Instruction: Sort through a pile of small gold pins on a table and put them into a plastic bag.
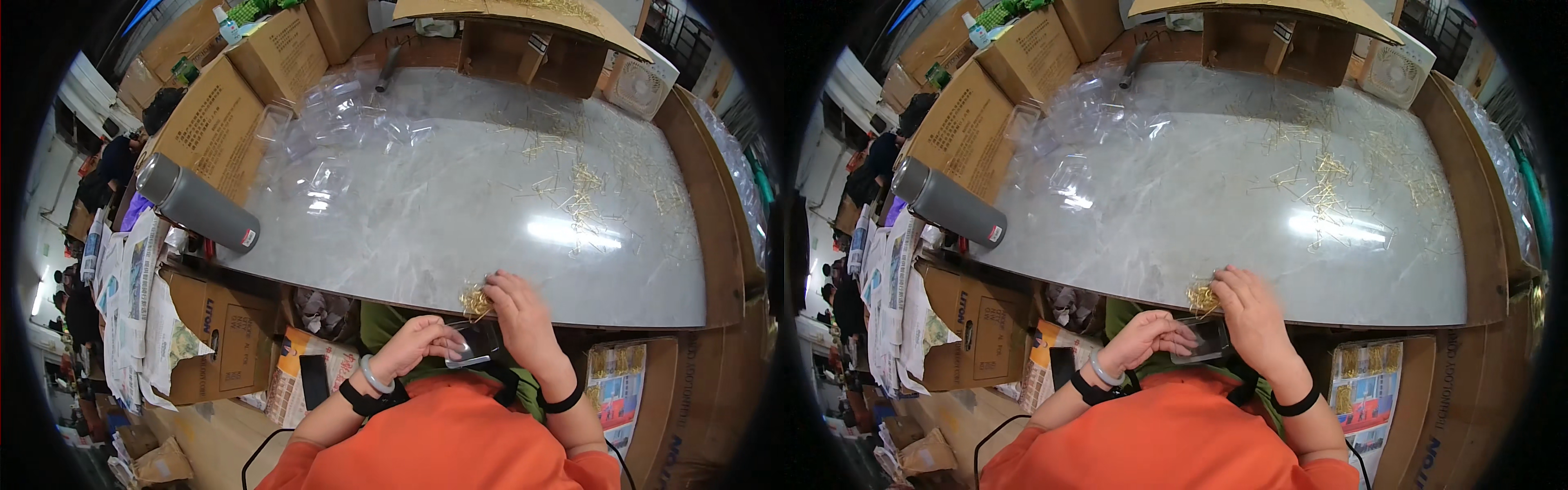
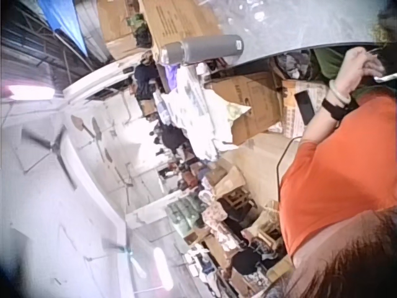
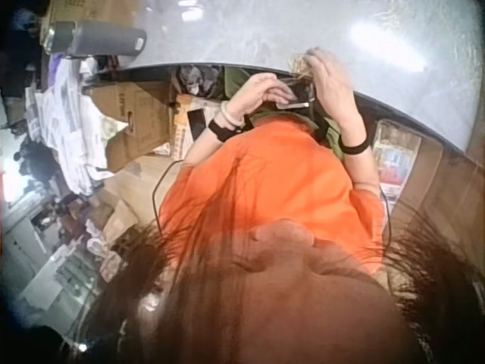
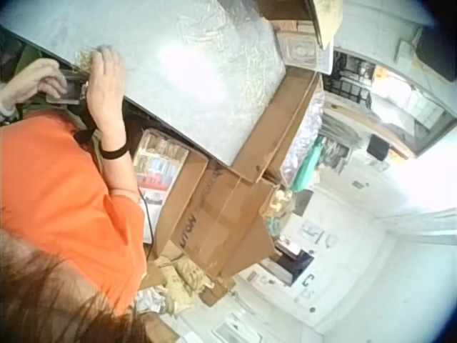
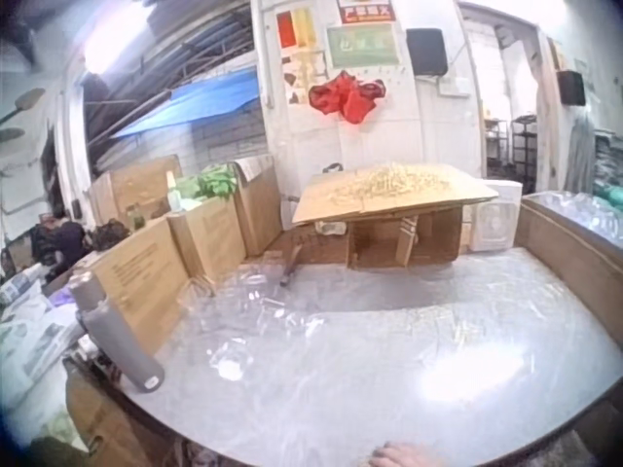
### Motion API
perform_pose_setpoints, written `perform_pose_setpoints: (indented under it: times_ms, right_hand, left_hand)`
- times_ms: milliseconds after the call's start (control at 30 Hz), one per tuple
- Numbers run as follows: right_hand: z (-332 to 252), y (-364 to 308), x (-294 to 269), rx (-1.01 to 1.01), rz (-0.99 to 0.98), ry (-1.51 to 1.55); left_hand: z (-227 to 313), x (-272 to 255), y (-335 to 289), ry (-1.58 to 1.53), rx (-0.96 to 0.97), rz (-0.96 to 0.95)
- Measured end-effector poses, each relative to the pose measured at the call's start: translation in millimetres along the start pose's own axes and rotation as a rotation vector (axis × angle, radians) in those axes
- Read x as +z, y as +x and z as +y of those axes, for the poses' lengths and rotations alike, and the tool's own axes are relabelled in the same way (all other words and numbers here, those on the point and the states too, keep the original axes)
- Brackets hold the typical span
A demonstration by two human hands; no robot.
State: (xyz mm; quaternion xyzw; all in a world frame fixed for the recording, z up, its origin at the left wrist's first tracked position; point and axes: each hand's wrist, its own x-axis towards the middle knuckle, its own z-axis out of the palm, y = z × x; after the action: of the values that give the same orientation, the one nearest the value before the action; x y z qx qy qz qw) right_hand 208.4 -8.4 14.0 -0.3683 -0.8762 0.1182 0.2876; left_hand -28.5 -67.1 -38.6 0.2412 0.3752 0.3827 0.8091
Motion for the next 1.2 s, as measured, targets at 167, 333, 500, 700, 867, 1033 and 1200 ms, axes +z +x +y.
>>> perform_pose_setpoints:
  times_ms: [167,333,500,700,867,1033,1200]
  right_hand:
    - [-22.1,-18.8,9.6,-0.039,-0.022,0.056]
    - [-49.0,-39.6,17.9,-0.033,-0.011,0.089]
    - [-51.0,-34.2,9.3,-0.056,0.107,0.187]
    - [-18.5,10.0,6.9,0.024,0.327,0.124]
    - [-0.4,13.3,8.3,0.066,0.33,0.093]
    - [-2.7,10.0,11.5,0.142,0.321,0.179]
    - [-0.5,11.8,-5.2,0.2,0.261,0.204]
  left_hand:
    - [-12.5,12.6,-5.8,-0.166,0.102,0.058]
    - [-18.9,25.0,-15.8,-0.155,0.188,0.078]
    - [-6.4,43.8,-28.8,0.035,0.264,0.139]
    - [33.5,48.3,38.3,0.529,0.583,0.237]
    - [58.7,60.6,36.4,1.176,0.658,0.488]
    - [42.5,61.5,39.0,1.571,0.967,0.333]
    - [39.5,61.8,42.8,1.662,0.936,0.299]
